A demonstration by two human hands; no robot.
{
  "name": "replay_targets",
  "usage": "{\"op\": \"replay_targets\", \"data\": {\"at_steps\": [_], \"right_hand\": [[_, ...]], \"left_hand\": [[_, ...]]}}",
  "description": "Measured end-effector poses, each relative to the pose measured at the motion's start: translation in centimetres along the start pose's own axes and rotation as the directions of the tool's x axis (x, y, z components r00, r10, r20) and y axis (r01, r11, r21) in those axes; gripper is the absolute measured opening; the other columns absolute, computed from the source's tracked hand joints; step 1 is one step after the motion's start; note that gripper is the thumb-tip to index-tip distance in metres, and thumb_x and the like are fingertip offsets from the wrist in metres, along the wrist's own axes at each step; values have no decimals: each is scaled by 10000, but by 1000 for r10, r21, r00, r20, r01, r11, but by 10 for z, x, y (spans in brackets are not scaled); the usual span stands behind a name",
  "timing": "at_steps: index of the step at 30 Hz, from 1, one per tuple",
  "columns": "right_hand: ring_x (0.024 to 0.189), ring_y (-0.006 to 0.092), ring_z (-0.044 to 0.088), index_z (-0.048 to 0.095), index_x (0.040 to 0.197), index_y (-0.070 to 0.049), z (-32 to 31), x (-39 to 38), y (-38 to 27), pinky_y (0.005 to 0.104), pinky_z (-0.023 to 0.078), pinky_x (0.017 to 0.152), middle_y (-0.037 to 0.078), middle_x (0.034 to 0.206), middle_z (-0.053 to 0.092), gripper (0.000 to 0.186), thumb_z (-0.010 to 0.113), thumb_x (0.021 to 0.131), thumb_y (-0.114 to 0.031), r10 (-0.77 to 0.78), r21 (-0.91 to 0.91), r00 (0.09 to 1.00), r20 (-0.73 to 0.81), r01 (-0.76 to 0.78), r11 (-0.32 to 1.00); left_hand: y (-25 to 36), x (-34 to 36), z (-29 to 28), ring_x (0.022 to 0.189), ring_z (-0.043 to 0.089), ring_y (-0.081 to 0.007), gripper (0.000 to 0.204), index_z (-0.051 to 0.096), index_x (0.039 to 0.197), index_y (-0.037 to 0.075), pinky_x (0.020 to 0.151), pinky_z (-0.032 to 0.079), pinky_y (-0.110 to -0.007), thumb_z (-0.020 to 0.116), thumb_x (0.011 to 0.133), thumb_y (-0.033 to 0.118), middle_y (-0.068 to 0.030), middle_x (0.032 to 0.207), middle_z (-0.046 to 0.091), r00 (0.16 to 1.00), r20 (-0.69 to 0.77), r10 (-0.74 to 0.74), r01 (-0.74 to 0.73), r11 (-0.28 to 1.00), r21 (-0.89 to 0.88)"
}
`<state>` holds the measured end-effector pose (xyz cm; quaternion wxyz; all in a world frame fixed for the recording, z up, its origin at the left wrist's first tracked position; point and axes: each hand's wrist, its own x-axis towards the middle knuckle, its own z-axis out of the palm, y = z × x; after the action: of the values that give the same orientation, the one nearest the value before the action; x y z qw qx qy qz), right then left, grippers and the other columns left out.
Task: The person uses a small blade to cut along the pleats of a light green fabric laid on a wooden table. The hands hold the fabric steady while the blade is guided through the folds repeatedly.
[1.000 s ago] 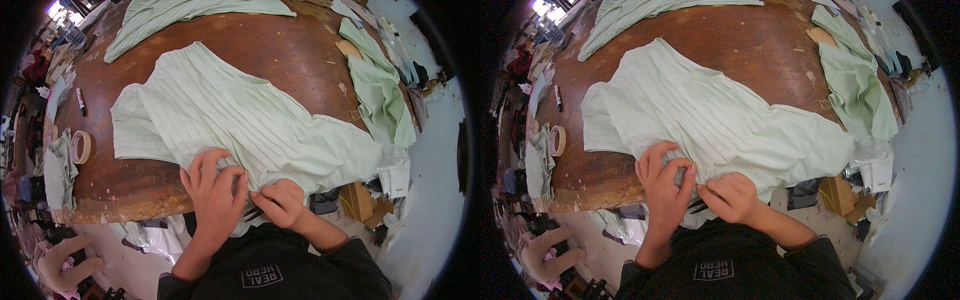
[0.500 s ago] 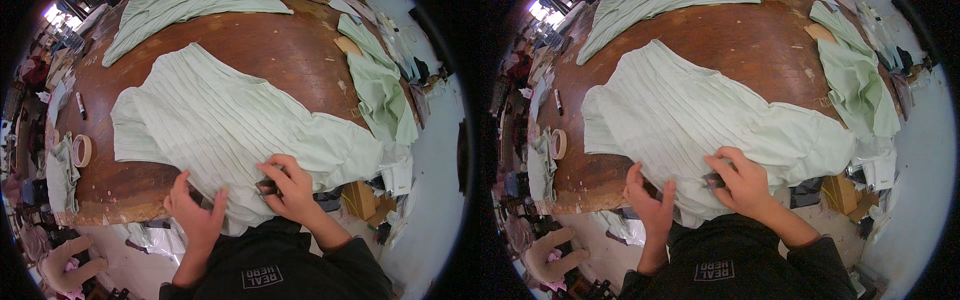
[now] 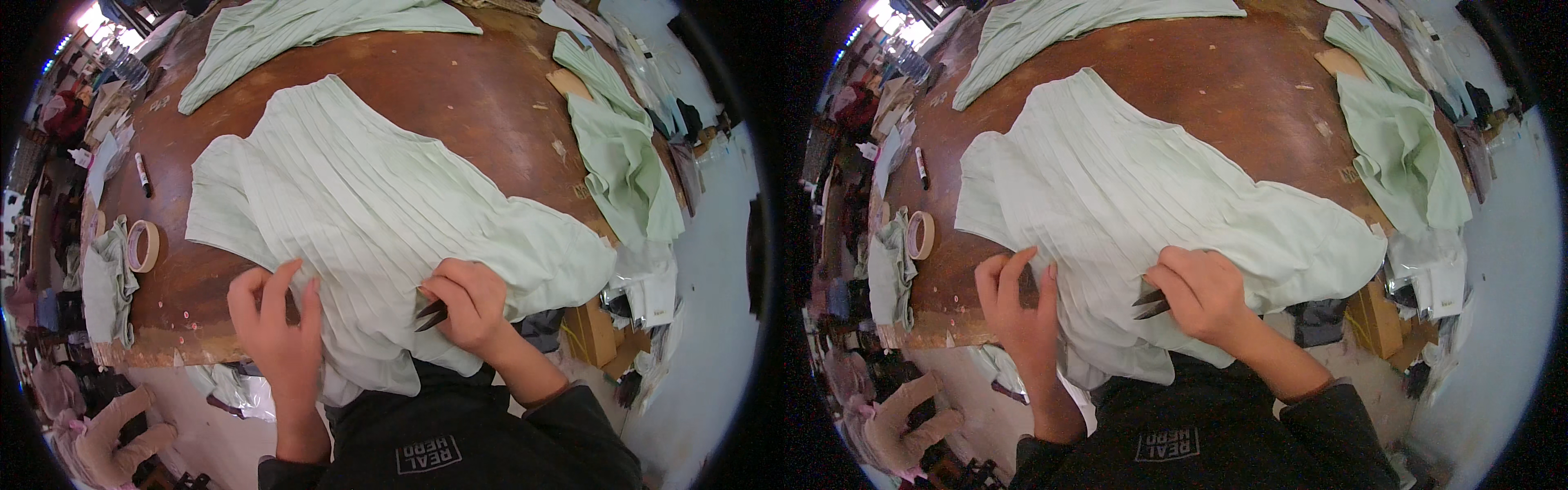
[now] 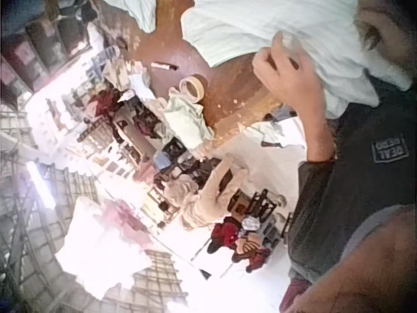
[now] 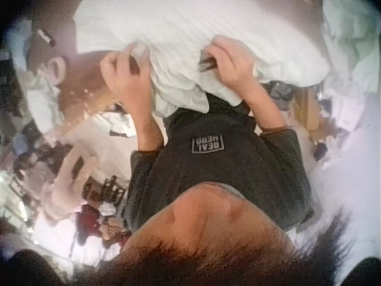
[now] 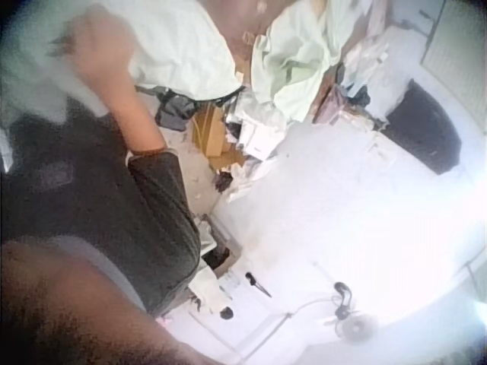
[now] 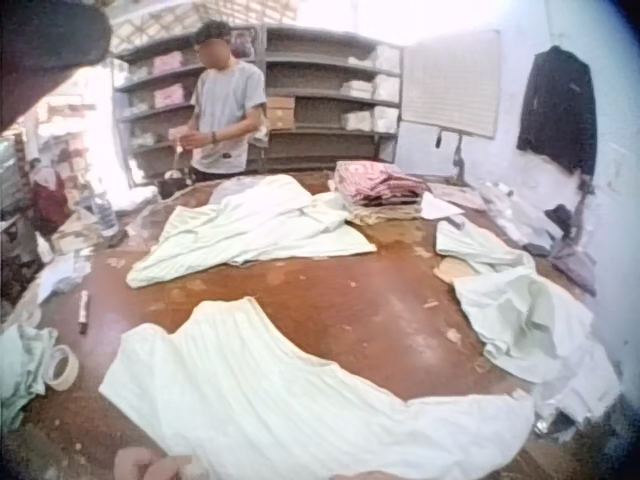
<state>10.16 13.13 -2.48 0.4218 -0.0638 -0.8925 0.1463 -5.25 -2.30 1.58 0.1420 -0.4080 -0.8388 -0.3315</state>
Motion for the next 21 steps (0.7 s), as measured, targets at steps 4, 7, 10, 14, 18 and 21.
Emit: {"op": "replay_targets", "data": {"at_steps": [4, 7, 10, 14, 18, 21], "right_hand": [[604, 224, 574, 629, 866, -5, 6, 0, 4, 315, 428, 501, 101, 858, 604, 253, 695, 623, -38, -3, 25, 998, -63, 5, 1000], [609, 235, 579, 615, 863, -5, 2, 2, -2, 318, 440, 503, 108, 851, 596, 268, 707, 613, -31, 24, 50, 997, -75, -20, 999], [637, 246, 586, 604, 855, -9, 4, 2, -3, 314, 455, 522, 117, 854, 590, 274, 722, 608, -27, 62, 121, 996, -57, -55, 991], [684, 257, 595, 597, 866, -9, 6, 1, -2, 312, 476, 555, 124, 870, 582, 285, 725, 612, -1, 152, 182, 987, -55, -140, 973], [701, 267, 598, 589, 883, -5, 8, 1, 0, 318, 488, 576, 127, 885, 578, 300, 723, 615, 17, 166, 282, 986, 23, -166, 945], [709, 274, 599, 583, 897, 0, 7, 0, 1, 323, 495, 588, 132, 900, 576, 313, 720, 617, 23, 166, 297, 984, 71, -180, 938]], "left_hand": [[24, -5, -4, 790, 532, -231, 197, 642, 861, 110, 728, 378, -356, 752, 707, 160, -33, 840, 559, 968, 100, 230, -213, 965, -153], [36, -9, 9, 820, 539, -231, 269, 620, 915, 106, 738, 357, -354, 748, 707, 219, -26, 866, 570, 940, 277, 200, -156, 973, -171], [37, -8, 18, 852, 541, -236, 335, 598, 976, 93, 769, 347, -367, 734, 712, 250, -31, 897, 576, 929, 349, 121, -68, 985, -161], [40, -7, 22, 912, 526, -242, 353, 592, 983, 89, 816, 338, -393, 727, 700, 250, -42, 947, 568, 926, 349, 144, -69, 973, -220], [41, -13, 32, 947, 514, -249, 345, 587, 963, 87, 843, 332, -406, 720, 674, 220, -49, 969, 560, 935, 341, 100, -33, 980, -195], [43, -15, 42, 942, 520, -257, 293, 586, 901, 88, 849, 334, -400, 713, 650, 173, -46, 967, 567, 940, 329, 90, -40, 987, -155]]}}
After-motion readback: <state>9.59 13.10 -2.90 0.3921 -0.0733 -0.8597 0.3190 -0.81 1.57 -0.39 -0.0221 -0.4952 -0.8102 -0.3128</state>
